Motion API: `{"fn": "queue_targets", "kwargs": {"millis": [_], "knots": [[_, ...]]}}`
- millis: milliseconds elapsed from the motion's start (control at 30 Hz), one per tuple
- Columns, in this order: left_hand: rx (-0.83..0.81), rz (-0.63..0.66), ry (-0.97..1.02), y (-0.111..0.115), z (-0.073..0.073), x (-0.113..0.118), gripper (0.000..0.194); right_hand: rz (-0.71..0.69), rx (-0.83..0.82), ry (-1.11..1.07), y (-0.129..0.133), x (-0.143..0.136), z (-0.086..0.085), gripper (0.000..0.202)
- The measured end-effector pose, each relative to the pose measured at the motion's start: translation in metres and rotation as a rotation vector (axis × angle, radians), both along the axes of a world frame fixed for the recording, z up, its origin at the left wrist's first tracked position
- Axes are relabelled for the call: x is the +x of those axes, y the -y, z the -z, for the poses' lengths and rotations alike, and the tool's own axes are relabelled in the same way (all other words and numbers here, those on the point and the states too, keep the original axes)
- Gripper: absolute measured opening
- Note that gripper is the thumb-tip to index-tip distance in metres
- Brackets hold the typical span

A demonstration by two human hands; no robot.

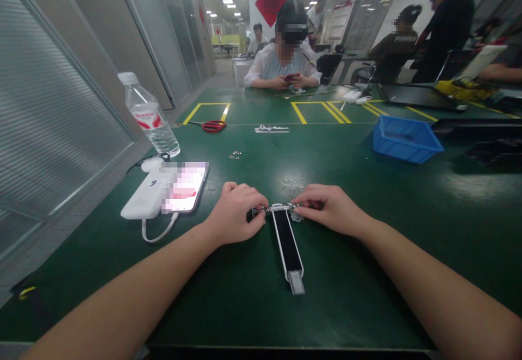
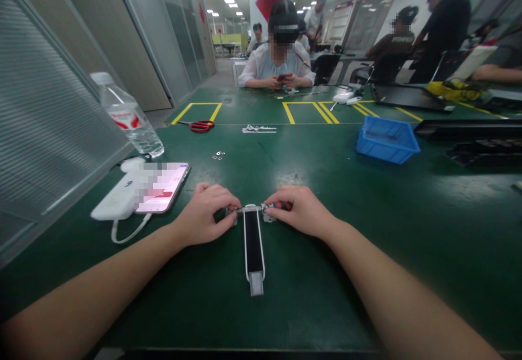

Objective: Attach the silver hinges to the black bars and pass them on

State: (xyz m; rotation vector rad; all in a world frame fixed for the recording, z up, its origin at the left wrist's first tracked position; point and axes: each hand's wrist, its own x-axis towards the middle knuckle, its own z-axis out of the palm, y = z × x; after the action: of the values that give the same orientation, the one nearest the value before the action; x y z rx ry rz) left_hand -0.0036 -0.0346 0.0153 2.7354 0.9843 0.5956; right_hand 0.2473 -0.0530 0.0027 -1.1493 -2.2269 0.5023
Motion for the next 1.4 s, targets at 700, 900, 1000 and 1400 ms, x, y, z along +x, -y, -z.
{"fn": "queue_targets", "kwargs": {"millis": [700,900,1000,1400], "knots": [[0.010,0.009,-0.002,-0.0003,0.0018,0.0010,0.014,-0.002,-0.027,0.033,-0.0004,-0.0004,0.0027,0.014],[0.009,0.010,-0.004,-0.0006,0.0029,0.0007,0.014,0.044,-0.008,0.044,-0.0001,-0.0019,0.0035,0.012],[0.006,0.013,-0.002,-0.0009,0.0034,0.0007,0.013,0.057,0.005,0.040,-0.0001,-0.0026,0.0039,0.007],[0.017,0.019,0.005,-0.0011,0.0048,0.0007,0.013,0.026,-0.009,0.032,0.0000,-0.0038,0.0032,0.008]]}}
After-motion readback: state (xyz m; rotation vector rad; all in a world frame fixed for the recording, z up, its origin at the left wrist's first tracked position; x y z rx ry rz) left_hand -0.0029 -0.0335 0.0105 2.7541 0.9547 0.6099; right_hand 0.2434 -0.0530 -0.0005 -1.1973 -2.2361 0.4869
